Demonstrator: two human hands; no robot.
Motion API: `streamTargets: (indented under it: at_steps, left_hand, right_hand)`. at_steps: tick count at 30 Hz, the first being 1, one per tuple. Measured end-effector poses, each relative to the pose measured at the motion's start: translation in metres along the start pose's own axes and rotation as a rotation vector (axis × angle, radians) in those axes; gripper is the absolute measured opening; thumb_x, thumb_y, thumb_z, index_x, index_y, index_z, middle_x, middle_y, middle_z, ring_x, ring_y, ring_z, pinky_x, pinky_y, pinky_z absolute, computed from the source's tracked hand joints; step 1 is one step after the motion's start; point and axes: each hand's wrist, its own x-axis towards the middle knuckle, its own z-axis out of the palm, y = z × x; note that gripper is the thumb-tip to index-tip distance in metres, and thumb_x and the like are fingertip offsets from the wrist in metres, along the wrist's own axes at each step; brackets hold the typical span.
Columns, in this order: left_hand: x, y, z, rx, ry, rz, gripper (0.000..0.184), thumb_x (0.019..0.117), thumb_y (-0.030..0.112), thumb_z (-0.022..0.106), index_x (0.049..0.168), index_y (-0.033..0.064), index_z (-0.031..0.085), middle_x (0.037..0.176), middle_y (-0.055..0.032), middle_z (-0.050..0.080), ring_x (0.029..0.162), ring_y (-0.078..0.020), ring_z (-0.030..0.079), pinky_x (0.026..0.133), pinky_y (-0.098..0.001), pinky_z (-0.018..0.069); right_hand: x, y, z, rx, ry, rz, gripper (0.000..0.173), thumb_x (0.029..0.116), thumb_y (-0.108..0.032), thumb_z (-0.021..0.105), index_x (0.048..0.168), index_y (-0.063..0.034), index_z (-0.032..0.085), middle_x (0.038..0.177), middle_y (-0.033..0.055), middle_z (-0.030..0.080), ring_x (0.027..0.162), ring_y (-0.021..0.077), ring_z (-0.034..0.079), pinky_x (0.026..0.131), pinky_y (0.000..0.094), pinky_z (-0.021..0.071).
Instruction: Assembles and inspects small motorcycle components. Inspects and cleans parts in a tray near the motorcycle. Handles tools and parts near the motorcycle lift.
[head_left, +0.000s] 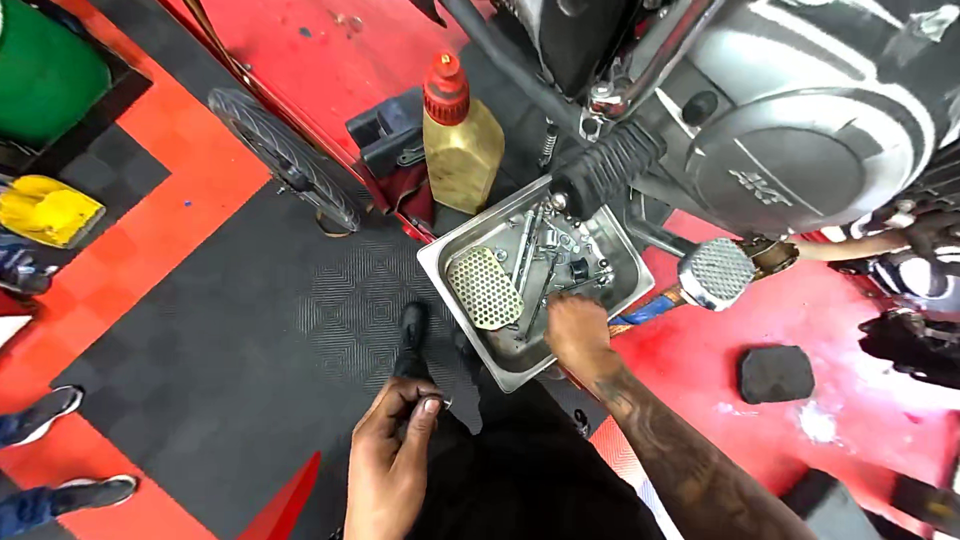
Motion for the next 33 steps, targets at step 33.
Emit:
streamTargets:
  at_steps: [33]
  left_hand:
    - [0.062, -0.009, -0.028, -0.084, -0.112, -0.052, 0.017, 0.1016, 0.023, 0.059, 0.102, 0.0141, 0.073, 0.093, 0.001, 0.067, 0.072, -0.0131, 0.064, 0.061, -0.027, 0.0567]
  right_hand:
    - [0.063, 0.055, -0.036, 0.452, 0.234, 0.471, 0.018, 0.0888, -0.027, 0.076, 0.1, -0.0123, 0.076, 0.096, 0.0162, 0.074, 0.095, 0.0419, 0.068, 0.082, 0.0716, 0.0485]
